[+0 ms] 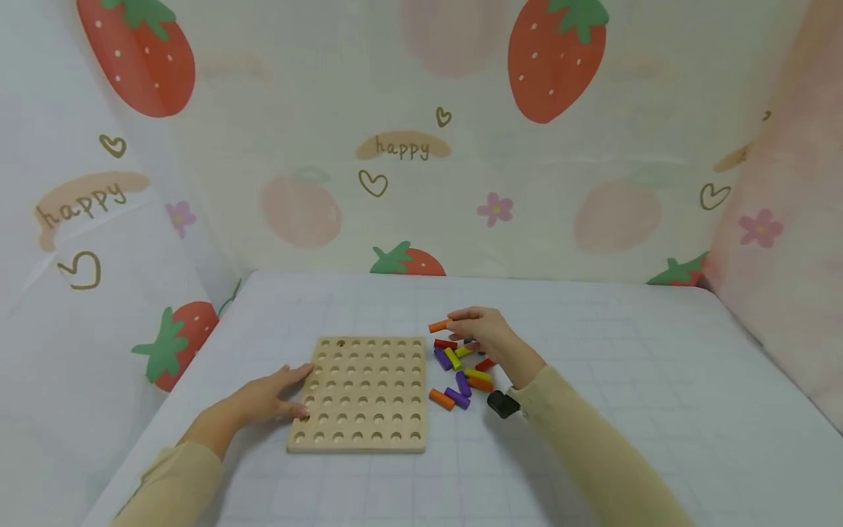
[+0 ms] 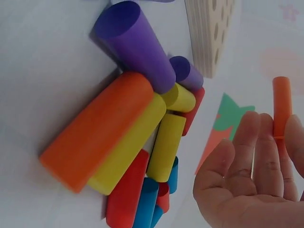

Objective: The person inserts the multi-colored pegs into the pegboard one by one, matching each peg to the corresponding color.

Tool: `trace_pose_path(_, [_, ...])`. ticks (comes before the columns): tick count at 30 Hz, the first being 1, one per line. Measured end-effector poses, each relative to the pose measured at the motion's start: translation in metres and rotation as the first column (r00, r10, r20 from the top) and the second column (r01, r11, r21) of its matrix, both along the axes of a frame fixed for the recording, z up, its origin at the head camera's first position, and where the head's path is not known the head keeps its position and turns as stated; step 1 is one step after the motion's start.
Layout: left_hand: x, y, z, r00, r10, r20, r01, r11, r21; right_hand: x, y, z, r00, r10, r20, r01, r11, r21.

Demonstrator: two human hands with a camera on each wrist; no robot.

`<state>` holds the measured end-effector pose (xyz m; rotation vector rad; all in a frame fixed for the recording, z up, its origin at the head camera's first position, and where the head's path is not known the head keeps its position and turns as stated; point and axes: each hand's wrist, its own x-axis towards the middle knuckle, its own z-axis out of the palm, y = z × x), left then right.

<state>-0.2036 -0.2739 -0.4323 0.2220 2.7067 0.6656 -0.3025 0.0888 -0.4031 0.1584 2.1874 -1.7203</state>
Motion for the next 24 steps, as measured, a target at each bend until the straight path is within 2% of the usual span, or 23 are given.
trace_pose_path(5, [-0.002,0.0,0.001,1.0,0.009,0.004,-0.009,1.0,-0.001,-0.001,-0.008,0.002,1.0,-0.005,0.0,0.005,0.999,0.053])
trace_pose_path(15, [-0.004,0.0,0.001,1.0,0.026,0.014,-0.026,1.0,0.0,-0.005,-0.027,0.009,1.0,0.012,0.003,-0.012,0.999,0.031])
trace_pose_path(24, [-0.005,0.0,-0.002,1.0,0.021,0.023,-0.021,1.0,0.017,-0.004,-0.041,0.007,1.0,0.023,-0.015,-0.023,0.999,0.029])
